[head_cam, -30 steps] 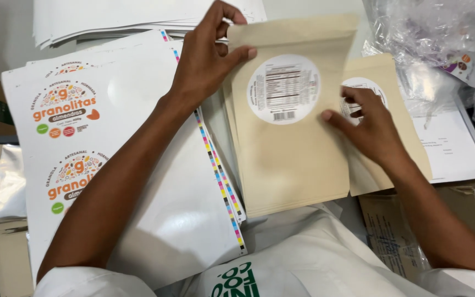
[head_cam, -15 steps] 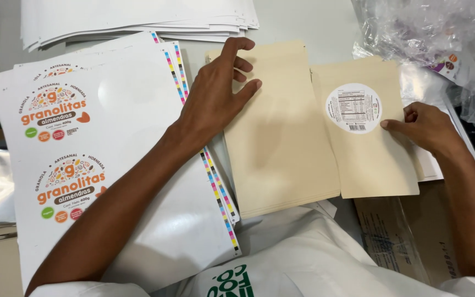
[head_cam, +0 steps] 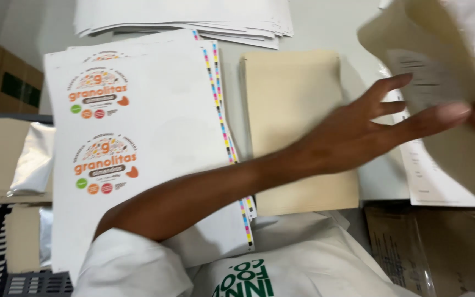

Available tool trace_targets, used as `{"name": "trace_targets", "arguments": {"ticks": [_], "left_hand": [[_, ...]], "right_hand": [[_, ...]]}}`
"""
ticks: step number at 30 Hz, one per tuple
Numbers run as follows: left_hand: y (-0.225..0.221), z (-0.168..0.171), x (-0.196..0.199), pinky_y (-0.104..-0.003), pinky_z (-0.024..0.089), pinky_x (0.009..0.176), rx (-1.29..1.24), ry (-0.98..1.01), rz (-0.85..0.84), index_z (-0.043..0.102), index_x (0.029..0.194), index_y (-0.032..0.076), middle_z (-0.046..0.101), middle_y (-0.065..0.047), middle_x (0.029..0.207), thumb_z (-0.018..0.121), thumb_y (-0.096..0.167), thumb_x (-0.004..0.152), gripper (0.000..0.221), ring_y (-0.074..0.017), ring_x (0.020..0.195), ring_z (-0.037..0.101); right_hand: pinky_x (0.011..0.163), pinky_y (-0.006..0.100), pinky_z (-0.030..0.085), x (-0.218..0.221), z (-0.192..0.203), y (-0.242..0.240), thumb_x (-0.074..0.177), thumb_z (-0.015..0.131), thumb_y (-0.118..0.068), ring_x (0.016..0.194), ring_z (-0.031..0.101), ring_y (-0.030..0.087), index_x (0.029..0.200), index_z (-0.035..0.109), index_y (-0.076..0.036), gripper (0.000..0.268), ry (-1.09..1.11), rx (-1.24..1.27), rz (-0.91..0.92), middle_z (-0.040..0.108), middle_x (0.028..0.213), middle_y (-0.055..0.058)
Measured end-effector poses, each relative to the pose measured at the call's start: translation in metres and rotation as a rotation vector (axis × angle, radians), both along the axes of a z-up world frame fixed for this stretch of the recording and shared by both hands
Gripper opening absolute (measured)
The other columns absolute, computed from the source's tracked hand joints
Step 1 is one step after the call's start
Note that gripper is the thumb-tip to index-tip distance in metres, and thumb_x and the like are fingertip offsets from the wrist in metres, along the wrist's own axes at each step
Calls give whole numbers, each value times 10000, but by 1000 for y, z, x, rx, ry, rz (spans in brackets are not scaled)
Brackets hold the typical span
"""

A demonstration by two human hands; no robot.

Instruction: Peeling circular labels from a sheet and applying them to the center of paper pouches.

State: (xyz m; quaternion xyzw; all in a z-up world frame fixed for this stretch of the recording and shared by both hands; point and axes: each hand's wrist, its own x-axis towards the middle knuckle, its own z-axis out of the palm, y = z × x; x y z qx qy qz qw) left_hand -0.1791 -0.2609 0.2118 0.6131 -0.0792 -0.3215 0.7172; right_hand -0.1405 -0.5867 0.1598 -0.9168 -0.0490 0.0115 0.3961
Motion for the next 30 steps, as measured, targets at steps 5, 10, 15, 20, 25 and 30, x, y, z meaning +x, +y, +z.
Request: {"name": "trace_targets", "arguments": {"ticks": [5, 10, 15, 20, 25, 30], "left_hand": [[11, -98, 54, -401, 341, 586, 190, -503, 694, 378, 703, 175, 394, 30, 667, 543, 536, 873, 432, -146, 635, 402], [89, -92, 38, -318, 537, 821, -220, -423, 502, 637, 1306, 64, 718, -69, 1135, 596, 387, 955, 479, -171, 990, 678], [145, -123, 54, -284, 638, 523, 117, -350, 452, 648, 1216, 113, 776, -58, 932, 475, 552, 892, 572, -149, 688, 745], [302, -162, 82, -492, 380, 1068, 1210, -752, 818, 498, 1467, 82, 573, -178, 1451, 824, 802, 784, 1045, -355, 1328, 520], [366, -145, 43, -578, 393, 1053, 1350, -58, 873, 349, 1518, 31, 469, -206, 1494, 882, 817, 630, 1300, -402, 1366, 435], [409, -187, 25, -557, 461, 827, 1380, -264, 1145, 713, 1088, 191, 764, -33, 1070, 995, 655, 646, 700, -312, 1034, 679]], "right_hand": [[895, 287, 472, -25, 34, 158, 963, 786, 68, 935, 585, 206, 1123, 667, 43, 201, -359, -53, 427, 662, 1094, 148], [954, 418, 468, 17, 14, 160, 1109, 695, -148, 1246, 567, 329, 1523, 409, -9, 521, -338, 41, 100, 551, 1466, 205], [812, 235, 503, 46, -31, 165, 915, 717, -233, 1114, 596, 130, 1515, 361, 97, 772, 90, 361, 77, 513, 1536, 62], [751, 269, 508, 53, -70, 150, 881, 764, -94, 998, 655, 164, 1321, 566, -63, 484, 125, 229, -60, 709, 1183, 83], [796, 442, 472, 54, -70, 145, 852, 843, -213, 937, 571, 295, 1479, 487, 33, 762, -205, -180, -36, 486, 1264, 197], [766, 473, 505, 45, -55, 167, 963, 759, -164, 1077, 555, 335, 1464, 462, 25, 613, -343, -133, 86, 372, 1328, 236]]}}
